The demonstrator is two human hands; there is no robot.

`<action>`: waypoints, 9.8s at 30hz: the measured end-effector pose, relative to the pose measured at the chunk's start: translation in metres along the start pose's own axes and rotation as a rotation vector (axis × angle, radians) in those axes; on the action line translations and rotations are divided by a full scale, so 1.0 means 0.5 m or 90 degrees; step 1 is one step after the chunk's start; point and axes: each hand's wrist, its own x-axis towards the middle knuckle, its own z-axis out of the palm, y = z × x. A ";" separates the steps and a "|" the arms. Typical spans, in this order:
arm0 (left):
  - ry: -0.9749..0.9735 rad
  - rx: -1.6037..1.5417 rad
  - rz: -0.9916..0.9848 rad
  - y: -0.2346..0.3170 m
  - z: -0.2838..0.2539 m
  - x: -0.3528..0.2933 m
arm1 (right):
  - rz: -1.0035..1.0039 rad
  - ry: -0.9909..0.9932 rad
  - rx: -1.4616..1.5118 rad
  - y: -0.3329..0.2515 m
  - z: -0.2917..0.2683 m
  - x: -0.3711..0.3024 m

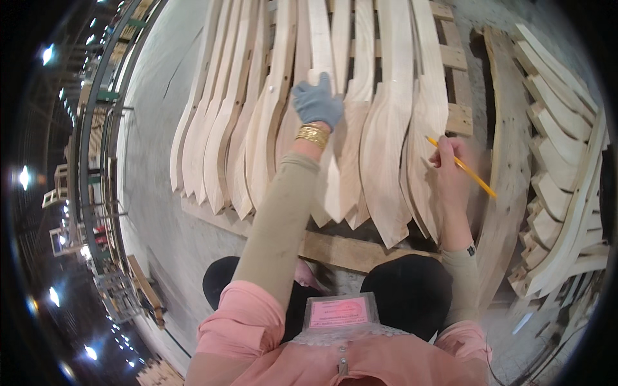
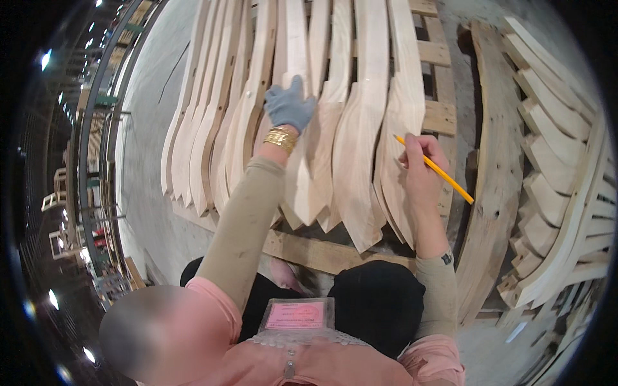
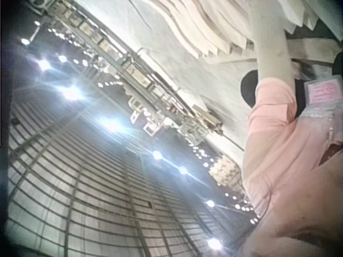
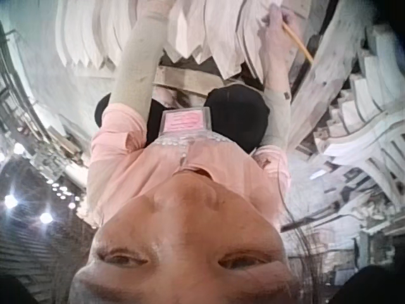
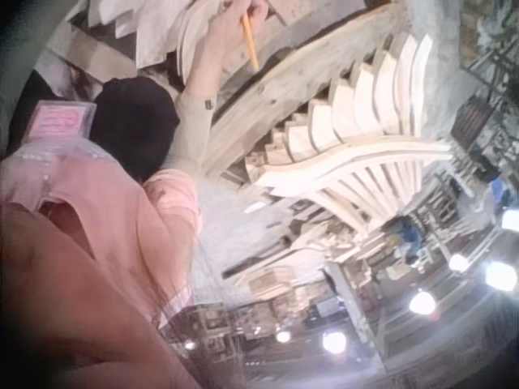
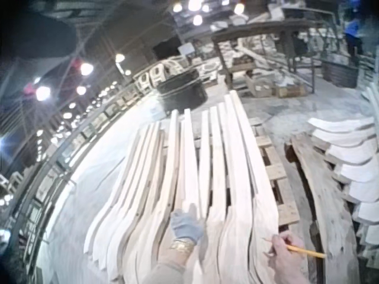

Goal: The person applies a white substance to the edges of curved wooden pieces using a small brush. They then move to a stack of similar pieces and mark them with a yellow pencil.

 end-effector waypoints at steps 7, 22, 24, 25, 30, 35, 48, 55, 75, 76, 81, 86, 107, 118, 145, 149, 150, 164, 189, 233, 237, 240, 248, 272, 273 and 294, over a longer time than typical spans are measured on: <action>-0.016 -0.128 -0.043 0.013 0.007 -0.036 | -0.084 -0.072 -0.055 -0.010 0.028 0.012; 0.028 -0.232 0.094 -0.013 -0.010 -0.110 | -0.115 -0.379 -0.015 -0.001 0.413 0.174; -0.027 -0.260 0.037 -0.033 -0.020 -0.120 | -0.112 -0.452 -0.044 0.039 0.452 0.231; -0.013 -0.216 0.013 -0.053 -0.008 -0.132 | -0.105 -0.498 -0.062 0.059 0.472 0.250; -0.168 -0.126 -0.038 -0.095 0.009 -0.156 | -0.168 -0.540 -0.247 0.118 0.543 0.228; -0.159 -0.105 -0.014 -0.097 0.021 -0.149 | -0.276 -0.488 -0.295 0.150 0.557 0.236; -0.136 -0.122 0.017 -0.112 0.043 -0.152 | -0.358 -0.473 -0.354 0.187 0.575 0.259; -0.135 -0.132 0.018 -0.111 0.043 -0.151 | -0.357 -0.471 -0.330 0.192 0.578 0.260; -0.140 -0.126 0.019 -0.120 0.044 -0.153 | -0.345 -0.472 -0.358 0.189 0.577 0.253; -0.139 -0.123 0.019 -0.121 0.045 -0.154 | -0.347 -0.483 -0.371 0.188 0.579 0.251; -0.131 -0.128 0.036 -0.108 0.041 -0.148 | -0.435 -0.442 -0.437 0.188 0.580 0.272; -0.124 -0.106 0.018 -0.114 0.034 -0.153 | -0.114 -0.374 0.015 0.127 0.540 0.237; -0.240 -0.014 -0.254 -0.289 -0.074 0.004 | -0.069 -0.020 -0.108 0.009 -0.106 -0.060; -0.119 -0.179 -0.250 -0.096 -0.115 -0.080 | -0.093 0.029 -0.105 -0.003 -0.153 -0.075; -0.026 -0.037 -0.146 -0.282 0.054 -0.163 | -0.056 -0.512 -0.138 0.059 0.577 0.147; -0.005 -0.042 -0.131 -0.284 0.064 -0.163 | -0.116 -0.461 -0.210 0.140 0.641 0.187; -0.013 -0.041 -0.138 -0.293 0.064 -0.168 | -0.118 -0.473 -0.241 0.152 0.652 0.178; -0.002 -0.027 -0.132 -0.307 0.079 -0.170 | -0.243 -0.488 -0.363 0.182 0.675 0.181; 0.004 0.013 -0.123 -0.319 0.097 -0.176 | -0.233 -0.496 -0.380 0.181 0.683 0.172; -0.255 0.075 0.009 -0.624 -0.076 0.042 | -0.209 0.128 -0.171 -0.149 0.042 -0.226; -0.156 0.067 -0.009 -0.594 -0.061 0.119 | -0.234 0.186 -0.270 -0.199 0.116 -0.320; -0.193 0.097 -0.020 -0.591 -0.049 0.145 | -0.201 0.264 -0.333 -0.214 0.162 -0.393; -0.275 0.024 -0.001 -0.581 -0.085 0.163 | -0.213 0.366 -0.421 -0.279 0.169 -0.547; -0.197 -0.239 0.128 -0.305 -0.104 0.074 | -0.166 0.076 -0.160 -0.153 0.342 -0.261; -0.184 -0.237 0.160 -0.330 -0.106 0.075 | -0.164 0.021 -0.140 -0.142 0.338 -0.228; -0.144 0.034 0.275 -0.640 0.084 -0.043 | -0.165 -0.479 -0.286 0.171 0.822 0.109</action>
